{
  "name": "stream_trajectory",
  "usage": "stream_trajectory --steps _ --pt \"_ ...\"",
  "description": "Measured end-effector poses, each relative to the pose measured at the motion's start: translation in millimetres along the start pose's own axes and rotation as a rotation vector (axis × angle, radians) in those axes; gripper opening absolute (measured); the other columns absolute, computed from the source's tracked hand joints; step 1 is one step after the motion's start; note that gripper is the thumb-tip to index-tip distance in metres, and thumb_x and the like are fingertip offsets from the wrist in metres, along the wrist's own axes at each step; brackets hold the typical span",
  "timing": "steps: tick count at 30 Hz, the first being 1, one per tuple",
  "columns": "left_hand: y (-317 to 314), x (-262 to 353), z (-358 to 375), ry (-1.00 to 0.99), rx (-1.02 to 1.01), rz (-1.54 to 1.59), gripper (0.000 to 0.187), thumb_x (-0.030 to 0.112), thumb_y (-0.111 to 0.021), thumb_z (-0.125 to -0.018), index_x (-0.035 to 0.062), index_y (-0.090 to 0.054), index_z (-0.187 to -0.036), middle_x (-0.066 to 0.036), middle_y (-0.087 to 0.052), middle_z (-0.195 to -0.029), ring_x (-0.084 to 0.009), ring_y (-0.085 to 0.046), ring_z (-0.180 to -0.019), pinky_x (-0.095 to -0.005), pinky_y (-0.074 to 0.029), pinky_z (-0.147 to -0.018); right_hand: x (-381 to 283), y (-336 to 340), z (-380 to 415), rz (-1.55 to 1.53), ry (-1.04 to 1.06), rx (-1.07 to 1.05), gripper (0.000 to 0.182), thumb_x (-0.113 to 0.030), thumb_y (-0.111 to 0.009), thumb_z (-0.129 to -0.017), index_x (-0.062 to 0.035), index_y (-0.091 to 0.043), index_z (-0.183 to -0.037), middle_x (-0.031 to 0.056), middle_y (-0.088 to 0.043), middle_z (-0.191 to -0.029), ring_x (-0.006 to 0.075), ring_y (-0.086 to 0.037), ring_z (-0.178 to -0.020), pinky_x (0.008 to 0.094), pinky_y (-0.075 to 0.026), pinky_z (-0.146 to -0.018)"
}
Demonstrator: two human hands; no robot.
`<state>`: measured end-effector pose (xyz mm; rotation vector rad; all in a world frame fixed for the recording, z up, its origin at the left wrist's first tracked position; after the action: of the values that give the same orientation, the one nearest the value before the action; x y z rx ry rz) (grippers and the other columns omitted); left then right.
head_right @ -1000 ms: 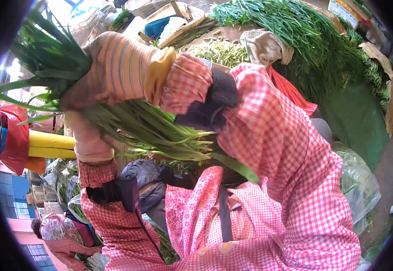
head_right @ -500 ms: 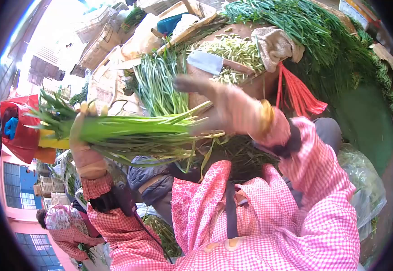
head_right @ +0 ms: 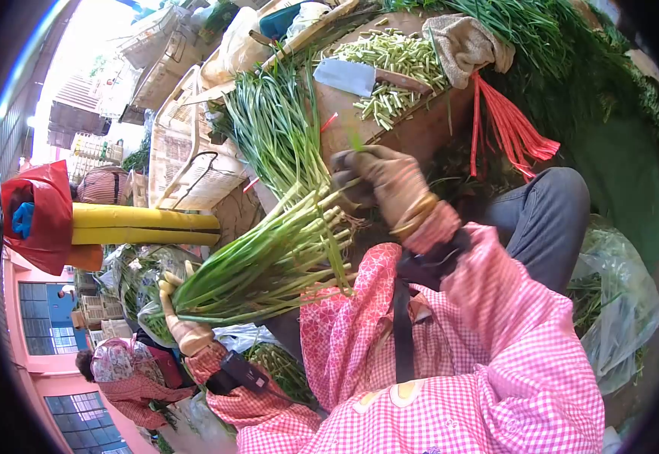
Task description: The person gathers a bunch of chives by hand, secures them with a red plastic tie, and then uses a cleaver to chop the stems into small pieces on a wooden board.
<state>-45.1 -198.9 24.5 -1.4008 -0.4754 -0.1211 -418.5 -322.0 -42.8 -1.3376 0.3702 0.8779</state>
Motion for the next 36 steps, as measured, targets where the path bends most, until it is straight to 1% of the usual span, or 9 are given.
stream_trajectory --steps 3,7,12,17,20,22,24,28,36 --pt "27.7 15.9 11.4 -0.071 0.002 0.211 0.027 0.01 -0.053 -0.087 0.0037 -0.06 -0.112 -0.01 -0.053 -0.127 -0.0296 -0.037 -0.127 -0.0479 -0.021 -0.11 9.6 72.6 -15.3 -0.306 -0.097 -0.161 0.029 -0.019 -0.058 -0.089 0.0029 -0.055 -0.109 0.0046 -0.058 -0.087 0.0031 -0.048 -0.058 0.0118 -0.037 -0.044" --pt "61.2 24.3 18.8 -0.124 0.105 0.496 0.031 0.004 -0.052 -0.086 0.0022 -0.058 -0.116 -0.011 -0.048 -0.132 -0.0264 -0.04 -0.124 -0.0431 -0.026 -0.108 6.4 64.5 -10.2 1.691 -0.049 -0.178 0.094 -0.054 -0.071 -0.061 0.0055 -0.042 -0.128 0.0216 -0.049 -0.127 0.0318 -0.049 -0.116 0.0366 -0.033 -0.102" --pt "71.3 17.8 17.4 -0.133 0.064 0.432 0.053 -0.003 -0.045 -0.084 0.0013 -0.033 -0.135 -0.013 -0.04 -0.138 -0.0243 -0.044 -0.123 -0.0326 -0.037 -0.101 84.1 -43.8 -13.0 0.7 0.044 -0.405 0.111 -0.037 -0.081 -0.059 0.0036 -0.018 -0.14 0.0257 -0.038 -0.136 0.0279 -0.037 -0.128 0.0302 -0.029 -0.105" --pt "47.2 16.3 38.0 -0.098 0.091 0.306 0.034 0.021 -0.044 -0.093 0.0103 -0.053 -0.124 -0.004 -0.044 -0.138 -0.0267 -0.02 -0.137 -0.0529 -0.006 -0.111 105.1 -39.8 -12.7 1.24 0.098 -0.222 0.063 -0.023 -0.072 -0.071 -0.0089 -0.045 -0.127 0.0172 -0.061 -0.109 0.0255 -0.06 -0.098 0.0322 -0.046 -0.085" --pt "67.7 30.5 47.1 -0.055 0.056 0.783 0.035 0.014 -0.045 -0.092 0.0069 -0.051 -0.126 -0.006 -0.044 -0.137 -0.0262 -0.029 -0.132 -0.0458 -0.016 -0.11 54.1 15.8 -23.1 1.243 0.219 -0.155 0.021 -0.013 -0.063 -0.081 -0.0092 -0.066 -0.101 0.0104 -0.066 -0.099 0.0213 -0.064 -0.083 0.0299 -0.05 -0.076" --pt "74.7 35.1 52.5 -0.001 0.063 1.463 0.037 0.006 -0.045 -0.09 0.0027 -0.049 -0.127 -0.009 -0.044 -0.136 -0.0246 -0.039 -0.127 -0.0382 -0.026 -0.108 44.4 91.5 -28.6 0.582 -0.357 0.144 0.025 -0.017 -0.062 -0.08 -0.0083 -0.065 -0.104 0.0114 -0.065 -0.1 0.022 -0.063 -0.085 0.0342 -0.05 -0.075" --pt "96.3 45.8 52.6 -0.139 0.123 0.835 0.041 0.0 -0.044 -0.089 0.0 -0.044 -0.13 -0.012 -0.045 -0.135 -0.0229 -0.044 -0.123 -0.0339 -0.032 -0.105 22.8 79.3 -30.5 1.192 -0.162 -0.01 0.043 -0.027 -0.066 -0.074 -0.0054 -0.06 -0.11 0.0149 -0.06 -0.107 0.0252 -0.059 -0.096 0.0353 -0.047 -0.083" --pt "96.9 22.1 43.4 -0.036 0.111 1.279 0.054 -0.003 -0.043 -0.088 0.0009 -0.026 -0.139 -0.012 -0.046 -0.134 -0.0212 -0.045 -0.121 -0.0345 -0.032 -0.104 13.9 20.0 -26.1 1.697 0.252 -0.353 0.081 -0.045 -0.074 -0.06 0.0003 -0.049 -0.122 0.0205 -0.05 -0.123 0.0333 -0.048 -0.115 0.0365 -0.037 -0.099" --pt "100.8 29.2 53.4 -0.058 0.167 0.89 0.041 0.004 -0.044 -0.09 0.0026 -0.041 -0.131 -0.01 -0.049 -0.131 -0.0211 -0.046 -0.121 -0.0357 -0.032 -0.105 108.3 -87.9 -15.6 1.792 0.26 -0.408 0.026 -0.032 -0.059 -0.079 -0.0079 -0.066 -0.086 0.0124 -0.065 -0.089 0.0287 -0.063 -0.083 0.0403 -0.049 -0.075"
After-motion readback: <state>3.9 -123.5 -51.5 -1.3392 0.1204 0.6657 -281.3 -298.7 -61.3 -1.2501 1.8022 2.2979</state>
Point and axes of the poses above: each hand's wrist, its own z-axis away from the middle knuckle, its own y-axis out of the back of the hand, x = y × z, the point moved 10 cm from there along -z, towards the middle knuckle
